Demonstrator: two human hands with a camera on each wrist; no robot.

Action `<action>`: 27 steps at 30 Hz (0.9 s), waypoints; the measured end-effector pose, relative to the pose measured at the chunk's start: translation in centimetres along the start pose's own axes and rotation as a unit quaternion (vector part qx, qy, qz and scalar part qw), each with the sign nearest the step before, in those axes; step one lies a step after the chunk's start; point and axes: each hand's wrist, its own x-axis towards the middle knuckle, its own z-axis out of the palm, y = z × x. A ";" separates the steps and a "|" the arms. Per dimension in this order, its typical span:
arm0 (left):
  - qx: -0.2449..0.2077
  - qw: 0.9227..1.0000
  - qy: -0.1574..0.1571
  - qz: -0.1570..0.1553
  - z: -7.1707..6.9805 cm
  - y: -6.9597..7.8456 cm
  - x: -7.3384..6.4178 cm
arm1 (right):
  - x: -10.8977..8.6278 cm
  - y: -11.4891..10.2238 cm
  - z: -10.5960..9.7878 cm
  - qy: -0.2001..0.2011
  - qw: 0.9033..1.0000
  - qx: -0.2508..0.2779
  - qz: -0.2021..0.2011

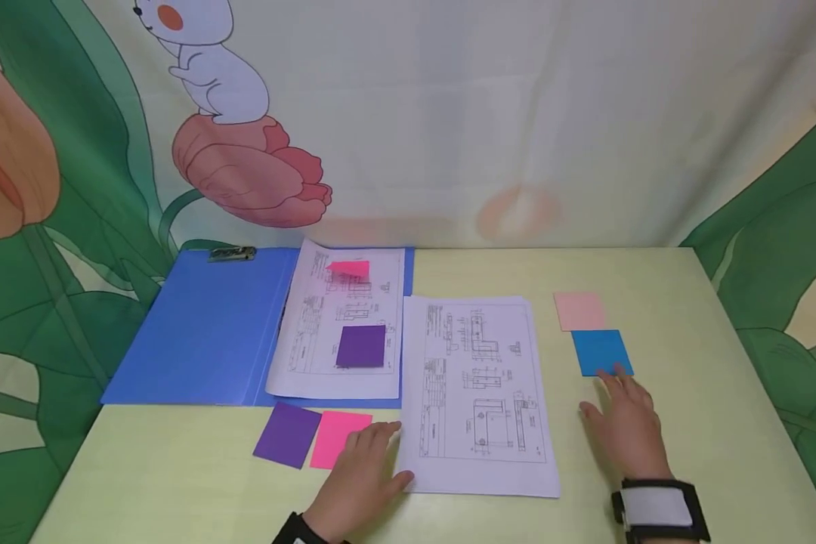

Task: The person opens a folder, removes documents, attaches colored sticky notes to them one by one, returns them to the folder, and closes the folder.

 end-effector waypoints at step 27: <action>-0.651 0.734 -0.193 0.013 -2.2 2.2 0.7 | -9.4 -15.3 0.5 0.053 0.931 0.311 -0.182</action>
